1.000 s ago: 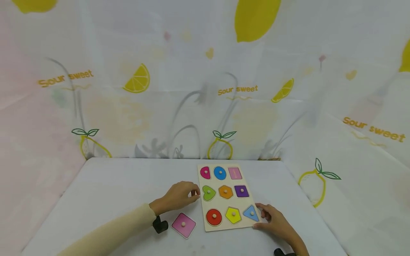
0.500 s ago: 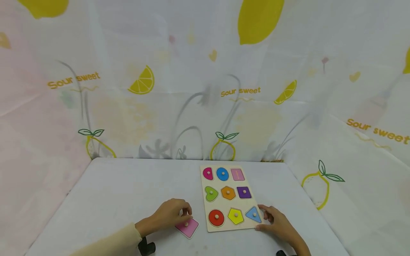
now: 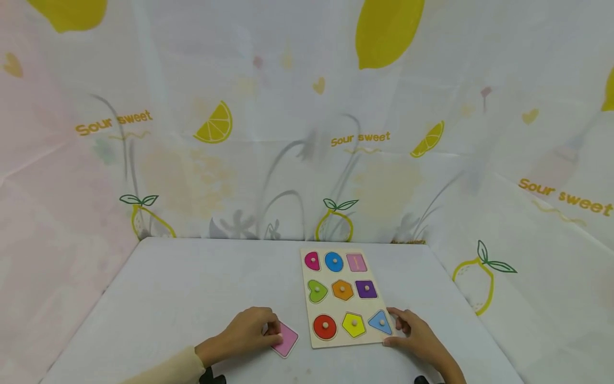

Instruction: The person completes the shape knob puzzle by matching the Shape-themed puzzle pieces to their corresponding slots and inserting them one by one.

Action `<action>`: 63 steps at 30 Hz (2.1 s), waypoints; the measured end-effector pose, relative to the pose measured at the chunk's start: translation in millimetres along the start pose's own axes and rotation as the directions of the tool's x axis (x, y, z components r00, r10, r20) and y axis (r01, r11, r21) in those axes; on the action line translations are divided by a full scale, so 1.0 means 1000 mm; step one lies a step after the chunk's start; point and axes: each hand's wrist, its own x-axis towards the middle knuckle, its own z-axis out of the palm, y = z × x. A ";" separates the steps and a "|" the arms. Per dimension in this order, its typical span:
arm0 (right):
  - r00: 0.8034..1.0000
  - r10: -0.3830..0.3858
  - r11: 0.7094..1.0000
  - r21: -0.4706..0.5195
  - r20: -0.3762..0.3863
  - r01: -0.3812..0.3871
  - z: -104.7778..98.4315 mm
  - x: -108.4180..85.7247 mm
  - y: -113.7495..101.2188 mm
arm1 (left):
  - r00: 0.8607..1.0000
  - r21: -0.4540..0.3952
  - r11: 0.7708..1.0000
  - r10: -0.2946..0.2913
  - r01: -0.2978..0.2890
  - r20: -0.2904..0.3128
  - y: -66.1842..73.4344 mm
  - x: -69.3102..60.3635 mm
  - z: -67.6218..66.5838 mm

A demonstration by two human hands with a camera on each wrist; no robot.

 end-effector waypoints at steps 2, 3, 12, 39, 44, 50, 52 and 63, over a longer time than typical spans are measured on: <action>1.000 -0.002 1.000 0.003 0.002 0.002 -0.001 0.000 0.000 | 1.000 0.004 1.000 -0.009 0.009 0.004 0.000 0.001 0.000; 1.000 -0.004 1.000 0.002 0.003 0.004 -0.001 0.001 0.000 | 1.000 0.001 1.000 -0.008 0.008 0.003 0.001 0.001 -0.001; 1.000 0.010 1.000 0.001 -0.007 -0.010 0.001 0.001 0.002 | 0.999 0.015 1.000 -0.027 0.026 0.019 0.001 0.002 0.001; 1.000 -0.005 1.000 0.013 0.003 0.005 -0.003 0.000 -0.004 | 0.999 0.080 0.996 -0.039 0.041 -0.018 -0.001 0.006 0.001; 1.000 -0.012 1.000 0.009 0.005 0.012 -0.003 0.001 -0.001 | 0.999 0.104 0.994 -0.038 0.039 -0.010 0.003 0.007 0.001; 1.000 -0.006 1.000 0.014 0.004 0.005 -0.002 0.000 0.000 | 0.999 0.120 0.992 -0.035 0.033 0.008 0.006 0.006 0.000; 1.000 -0.004 1.000 0.013 0.003 0.004 -0.002 0.000 0.000 | 0.999 0.118 0.993 -0.031 0.030 0.012 0.006 0.005 0.000; 1.000 0.000 1.000 0.001 -0.006 0.001 -0.002 -0.001 -0.003 | 0.999 0.104 0.994 -0.043 0.044 -0.017 0.006 0.003 -0.001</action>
